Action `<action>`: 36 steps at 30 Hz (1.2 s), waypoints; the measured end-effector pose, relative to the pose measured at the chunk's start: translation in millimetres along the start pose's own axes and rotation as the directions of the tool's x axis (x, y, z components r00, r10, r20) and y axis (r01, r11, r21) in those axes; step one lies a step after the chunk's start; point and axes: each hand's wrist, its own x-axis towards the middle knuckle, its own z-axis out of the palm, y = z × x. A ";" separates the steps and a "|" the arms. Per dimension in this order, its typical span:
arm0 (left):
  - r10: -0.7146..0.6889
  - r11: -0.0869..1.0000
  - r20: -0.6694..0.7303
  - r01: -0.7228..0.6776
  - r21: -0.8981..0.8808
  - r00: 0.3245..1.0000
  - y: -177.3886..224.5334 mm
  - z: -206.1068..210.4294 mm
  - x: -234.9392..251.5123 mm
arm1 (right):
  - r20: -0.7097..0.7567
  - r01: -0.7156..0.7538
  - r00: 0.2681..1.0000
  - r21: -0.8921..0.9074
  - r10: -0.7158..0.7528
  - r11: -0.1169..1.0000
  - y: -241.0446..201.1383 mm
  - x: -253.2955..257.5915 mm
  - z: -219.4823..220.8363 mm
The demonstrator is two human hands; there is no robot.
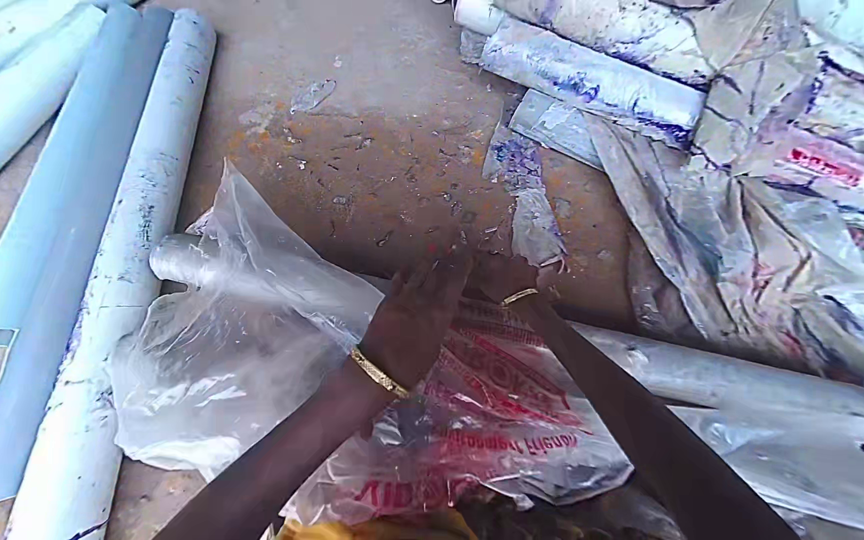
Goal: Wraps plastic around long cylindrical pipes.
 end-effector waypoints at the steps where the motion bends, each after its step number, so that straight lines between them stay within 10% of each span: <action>1: -0.074 0.992 0.259 0.045 0.118 0.963 -25.9 -12.4 11.5 | 0.078 0.092 0.992 0.027 -0.094 0.995 -17.5 8.0 7.4; 4: -0.081 0.963 0.595 -0.091 0.252 0.799 -120.1 13.1 36.7 | 0.245 0.197 0.945 0.107 -0.218 0.975 -63.7 23.5 30.7; 7: 0.118 0.993 0.548 -0.114 -0.041 0.828 -169.4 36.3 22.2 | 0.302 0.206 0.932 0.017 -0.202 0.978 -93.1 6.9 39.6; 11: -0.079 0.988 0.228 0.107 -0.115 0.970 -135.4 48.5 -17.6 | 0.184 0.178 0.969 -0.072 -0.162 0.981 -92.4 -22.5 48.3; 15: -0.286 0.943 0.147 0.306 -0.132 0.947 -90.6 59.1 5.8 | 0.213 0.084 0.974 -0.048 -0.072 0.995 -77.3 -25.2 41.9; 23: 0.211 0.973 0.373 -0.158 -0.168 0.903 -10.8 58.1 85.5 | 0.008 -0.110 0.993 -0.206 0.114 0.972 54.9 -29.7 -2.0; 29: 0.186 0.980 0.561 -0.193 -0.048 0.807 5.2 79.1 47.6 | -0.134 -0.086 0.988 -0.061 0.077 0.994 32.1 -34.3 30.3; 33: 0.167 0.986 0.484 -0.153 -0.068 0.859 8.4 86.2 9.0 | -0.216 -0.202 0.957 -0.018 0.194 0.979 18.7 -29.8 46.3; 36: 0.312 0.949 -0.005 -0.312 -0.037 0.950 -1.1 86.3 -64.3 | -0.241 -0.243 0.938 0.061 0.251 0.968 27.4 -12.9 28.4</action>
